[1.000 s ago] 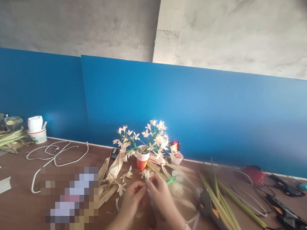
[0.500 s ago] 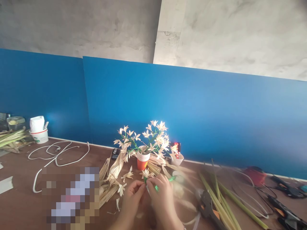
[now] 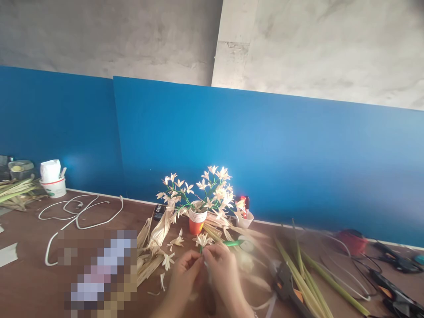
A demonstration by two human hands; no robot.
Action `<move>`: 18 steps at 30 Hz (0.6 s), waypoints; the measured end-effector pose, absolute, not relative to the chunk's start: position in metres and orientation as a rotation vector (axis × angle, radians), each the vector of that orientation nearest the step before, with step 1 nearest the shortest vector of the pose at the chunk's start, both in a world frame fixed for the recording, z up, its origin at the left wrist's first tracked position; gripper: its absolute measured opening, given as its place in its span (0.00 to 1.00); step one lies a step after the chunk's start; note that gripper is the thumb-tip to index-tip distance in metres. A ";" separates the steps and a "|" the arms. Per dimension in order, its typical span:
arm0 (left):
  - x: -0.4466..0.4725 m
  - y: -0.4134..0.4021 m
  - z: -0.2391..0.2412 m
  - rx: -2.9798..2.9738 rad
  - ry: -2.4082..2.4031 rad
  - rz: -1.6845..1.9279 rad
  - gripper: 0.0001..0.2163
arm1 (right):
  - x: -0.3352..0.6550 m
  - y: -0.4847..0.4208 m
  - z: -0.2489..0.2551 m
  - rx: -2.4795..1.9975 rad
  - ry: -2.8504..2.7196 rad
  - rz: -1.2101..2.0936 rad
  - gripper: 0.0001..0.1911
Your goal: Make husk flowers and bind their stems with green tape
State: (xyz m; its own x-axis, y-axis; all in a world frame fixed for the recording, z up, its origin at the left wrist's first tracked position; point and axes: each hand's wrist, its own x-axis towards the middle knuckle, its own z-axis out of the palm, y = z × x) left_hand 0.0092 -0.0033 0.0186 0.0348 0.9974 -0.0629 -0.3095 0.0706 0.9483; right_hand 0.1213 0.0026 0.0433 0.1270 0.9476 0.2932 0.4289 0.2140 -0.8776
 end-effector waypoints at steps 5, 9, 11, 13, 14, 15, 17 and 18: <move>0.010 -0.002 0.020 0.934 0.986 1.241 0.20 | 0.119 -0.001 0.049 -1.345 -1.434 0.723 0.08; 0.011 0.000 0.016 0.924 0.953 1.189 0.22 | 0.119 -0.003 0.050 -1.317 -1.488 0.629 0.07; 0.010 0.002 0.015 0.903 0.957 1.180 0.22 | 0.119 -0.003 0.050 -1.302 -1.510 0.591 0.08; 0.006 0.003 0.015 0.880 0.980 1.239 0.21 | 0.121 -0.002 0.050 -1.296 -1.515 0.577 0.08; 0.004 0.003 0.016 0.870 0.999 1.301 0.19 | 0.122 -0.002 0.051 -1.295 -1.514 0.580 0.08; 0.002 0.003 0.018 0.859 1.025 1.360 0.17 | 0.123 -0.001 0.051 -1.296 -1.513 0.587 0.09; -0.002 0.003 0.022 0.876 1.045 1.417 0.16 | 0.125 0.000 0.051 -1.295 -1.510 0.613 0.09; -0.003 0.002 0.025 0.895 1.042 1.429 0.16 | 0.125 0.000 0.051 -1.289 -1.511 0.632 0.09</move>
State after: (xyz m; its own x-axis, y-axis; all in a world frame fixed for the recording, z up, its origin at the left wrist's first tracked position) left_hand -0.0027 0.0020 0.0246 -0.1147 0.9930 -0.0264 -0.3285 -0.0129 0.9444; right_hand 0.1253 -0.0001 0.0511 0.0796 0.9326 0.3520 0.4046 0.2925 -0.8665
